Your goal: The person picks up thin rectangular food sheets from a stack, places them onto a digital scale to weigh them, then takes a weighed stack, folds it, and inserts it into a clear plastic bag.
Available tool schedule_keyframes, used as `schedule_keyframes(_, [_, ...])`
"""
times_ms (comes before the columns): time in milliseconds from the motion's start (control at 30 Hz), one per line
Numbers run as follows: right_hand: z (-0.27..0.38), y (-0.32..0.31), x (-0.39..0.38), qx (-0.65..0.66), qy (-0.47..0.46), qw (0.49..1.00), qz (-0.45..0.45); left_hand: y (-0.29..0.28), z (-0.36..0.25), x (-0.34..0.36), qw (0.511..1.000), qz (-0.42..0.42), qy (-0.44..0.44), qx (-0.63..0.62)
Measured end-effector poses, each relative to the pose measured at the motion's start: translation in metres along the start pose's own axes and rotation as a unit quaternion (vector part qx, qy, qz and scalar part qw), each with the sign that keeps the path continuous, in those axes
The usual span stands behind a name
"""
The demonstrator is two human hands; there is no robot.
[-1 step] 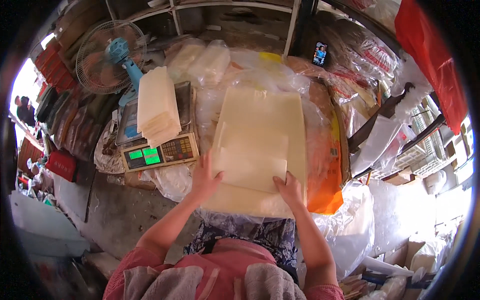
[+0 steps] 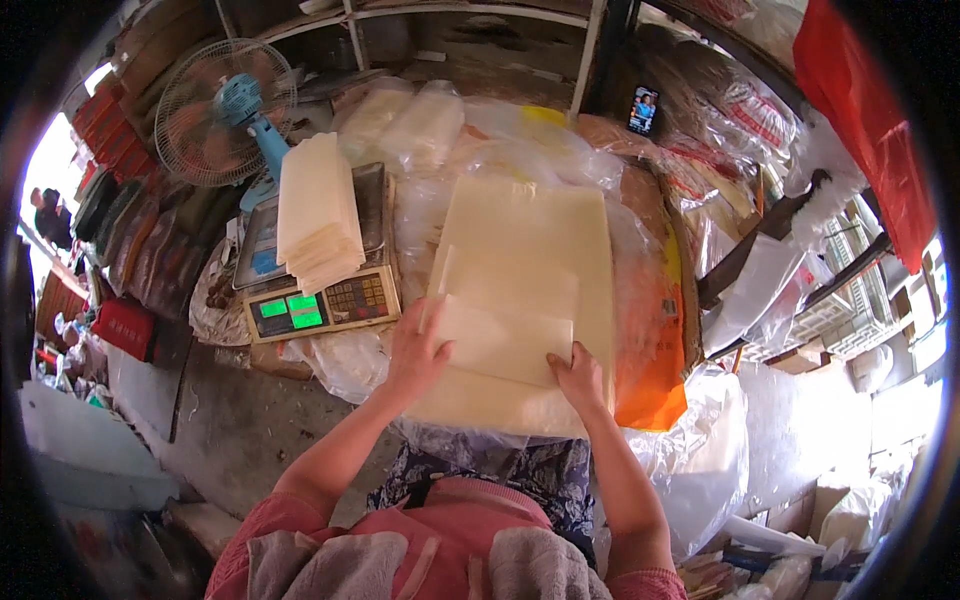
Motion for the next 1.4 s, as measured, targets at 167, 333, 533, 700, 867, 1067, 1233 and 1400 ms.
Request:
schedule_keyframes(167, [0.042, 0.006, -0.001, -0.173, -0.093, 0.979, -0.046, 0.026, 0.017, -0.035, 0.974, 0.144, 0.167, 0.052])
schedule_keyframes(333, [0.037, 0.016, -0.011, -0.346, -0.229, 0.900, 0.133, 0.057, 0.009, -0.016, 0.953, 0.027, 0.301, -0.009])
schedule_keyframes(533, [0.087, -0.027, -0.054, -0.130, -0.361, 0.913, 0.137, 0.002, 0.016, 0.015, 0.960, 0.231, 0.057, -0.148])
schedule_keyframes(700, [-0.066, -0.015, 0.056, 0.028, -0.004, 0.998, 0.047, 0.006, 0.027, 0.028, 0.932, 0.123, -0.287, -0.184])
schedule_keyframes(867, [-0.024, -0.008, 0.068, -0.125, -0.018, 0.991, -0.046, 0.054, 0.005, 0.036, 0.996, 0.074, 0.014, 0.057])
schedule_keyframes(1067, [0.030, 0.024, 0.032, -0.352, -0.267, 0.891, -0.102, 0.077, 0.006, 0.019, 0.982, 0.172, 0.020, 0.070])
schedule_keyframes(1233, [-0.003, 0.038, 0.053, -0.427, -0.272, 0.860, -0.062, 0.070, 0.005, 0.021, 0.988, 0.098, 0.065, 0.103])
schedule_keyframes(1400, [-0.009, -0.004, 0.046, 0.149, 0.054, 0.987, -0.007, 0.064, -0.013, 0.021, 0.957, 0.268, -0.020, 0.108])
Point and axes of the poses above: each hand's wrist, its own x-axis towards the middle knuckle, its own y-axis out of the palm, z = x × y, the point moved 6 cm from there along x, towards the middle knuckle, and after that the axes turned 10 degrees about -z, right-handed, at the moved point
